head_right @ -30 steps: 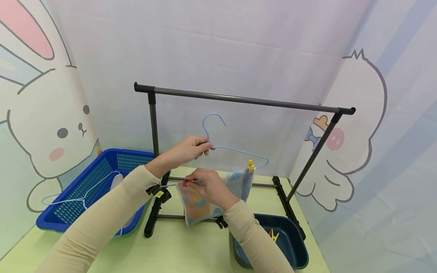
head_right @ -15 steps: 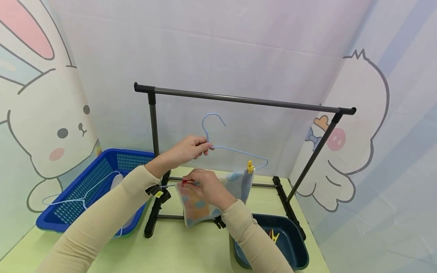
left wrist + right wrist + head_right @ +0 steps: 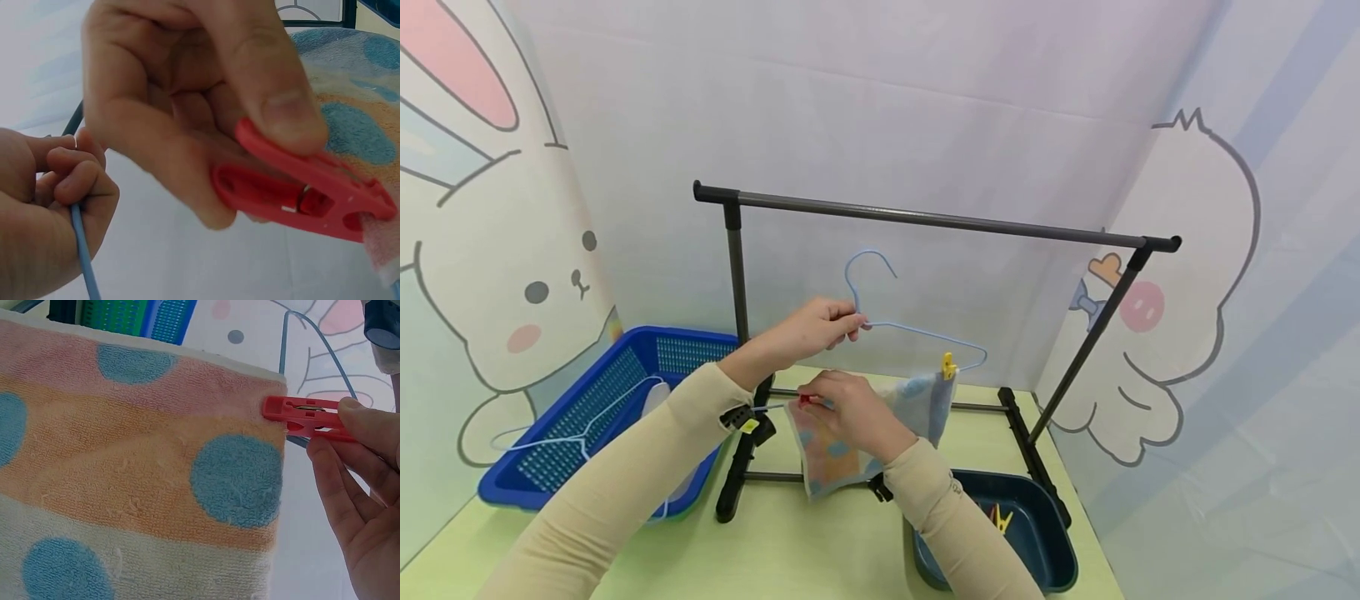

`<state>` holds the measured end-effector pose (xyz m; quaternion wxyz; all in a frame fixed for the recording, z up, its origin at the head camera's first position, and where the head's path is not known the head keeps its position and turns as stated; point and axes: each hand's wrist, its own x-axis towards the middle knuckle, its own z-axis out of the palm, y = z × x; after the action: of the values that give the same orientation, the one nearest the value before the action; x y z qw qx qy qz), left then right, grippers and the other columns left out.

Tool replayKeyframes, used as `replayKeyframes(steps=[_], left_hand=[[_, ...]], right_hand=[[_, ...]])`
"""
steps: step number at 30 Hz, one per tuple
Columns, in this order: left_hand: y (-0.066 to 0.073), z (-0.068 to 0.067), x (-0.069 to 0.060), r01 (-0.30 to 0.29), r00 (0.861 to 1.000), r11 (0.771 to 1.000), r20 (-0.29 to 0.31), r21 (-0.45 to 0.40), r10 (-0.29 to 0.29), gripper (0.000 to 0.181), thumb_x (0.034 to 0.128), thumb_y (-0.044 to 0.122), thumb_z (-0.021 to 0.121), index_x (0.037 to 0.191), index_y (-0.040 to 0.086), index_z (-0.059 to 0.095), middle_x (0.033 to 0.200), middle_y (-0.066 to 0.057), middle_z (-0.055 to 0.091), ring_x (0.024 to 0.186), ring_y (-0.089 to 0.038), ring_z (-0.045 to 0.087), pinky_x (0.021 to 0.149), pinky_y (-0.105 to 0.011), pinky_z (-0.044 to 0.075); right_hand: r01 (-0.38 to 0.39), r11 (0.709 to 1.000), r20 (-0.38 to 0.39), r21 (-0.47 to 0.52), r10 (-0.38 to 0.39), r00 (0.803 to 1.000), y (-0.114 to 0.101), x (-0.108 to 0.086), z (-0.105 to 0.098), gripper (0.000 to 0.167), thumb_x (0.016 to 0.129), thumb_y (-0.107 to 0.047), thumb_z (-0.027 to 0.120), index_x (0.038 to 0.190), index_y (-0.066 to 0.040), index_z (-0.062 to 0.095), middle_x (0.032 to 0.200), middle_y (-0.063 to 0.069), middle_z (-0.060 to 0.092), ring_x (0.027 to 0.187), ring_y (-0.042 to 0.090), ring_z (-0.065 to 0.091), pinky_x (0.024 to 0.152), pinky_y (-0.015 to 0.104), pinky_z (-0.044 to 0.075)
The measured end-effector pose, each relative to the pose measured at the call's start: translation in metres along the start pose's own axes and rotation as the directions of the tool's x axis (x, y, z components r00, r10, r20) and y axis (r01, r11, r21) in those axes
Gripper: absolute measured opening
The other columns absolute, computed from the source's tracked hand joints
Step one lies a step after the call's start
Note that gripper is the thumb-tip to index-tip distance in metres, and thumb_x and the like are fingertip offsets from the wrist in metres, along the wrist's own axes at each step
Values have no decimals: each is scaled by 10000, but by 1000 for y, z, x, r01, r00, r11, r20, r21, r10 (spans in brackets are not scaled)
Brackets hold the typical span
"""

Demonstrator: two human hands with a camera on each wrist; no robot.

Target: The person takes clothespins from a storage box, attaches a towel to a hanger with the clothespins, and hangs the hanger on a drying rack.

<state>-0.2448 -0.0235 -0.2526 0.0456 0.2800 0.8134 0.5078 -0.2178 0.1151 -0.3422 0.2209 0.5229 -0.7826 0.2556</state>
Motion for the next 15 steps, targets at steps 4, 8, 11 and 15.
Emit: replayKeyframes(steps=[4,8,11,15], left_hand=[[-2,1,0,7,1000,1000,8,-2,-7,269,1015,219,453,916,58,645,648,-62,472,481,-142,302,542,-266,322],[-4,1,0,10,1000,1000,12,-6,-10,263,1015,219,452,940,59,647,660,-41,477,479,-141,299,535,-265,317],[-4,1,1,9,1000,1000,11,-8,-9,262,1014,219,454,947,57,648,669,-42,484,480,-141,302,532,-265,318],[-3,1,1,19,1000,1000,9,-13,-19,257,1012,217,461,955,58,655,693,-45,508,484,-140,317,538,-266,327]], right_hand=[[1,1000,7,-7,-1,1000,0,0,0,174,806,-5,730,972,-25,681,900,55,659,799,135,638,737,211,495],[-9,1000,14,-9,9,1000,0,0,0,152,810,-15,730,954,-37,688,900,45,662,807,124,637,736,214,496],[-7,1000,7,-18,7,1000,-1,0,0,140,810,-21,731,943,-47,693,893,34,662,804,116,636,732,212,496],[-3,1000,-11,-17,3,1000,0,0,1,150,799,-13,740,939,-42,697,886,37,664,794,120,636,724,211,495]])
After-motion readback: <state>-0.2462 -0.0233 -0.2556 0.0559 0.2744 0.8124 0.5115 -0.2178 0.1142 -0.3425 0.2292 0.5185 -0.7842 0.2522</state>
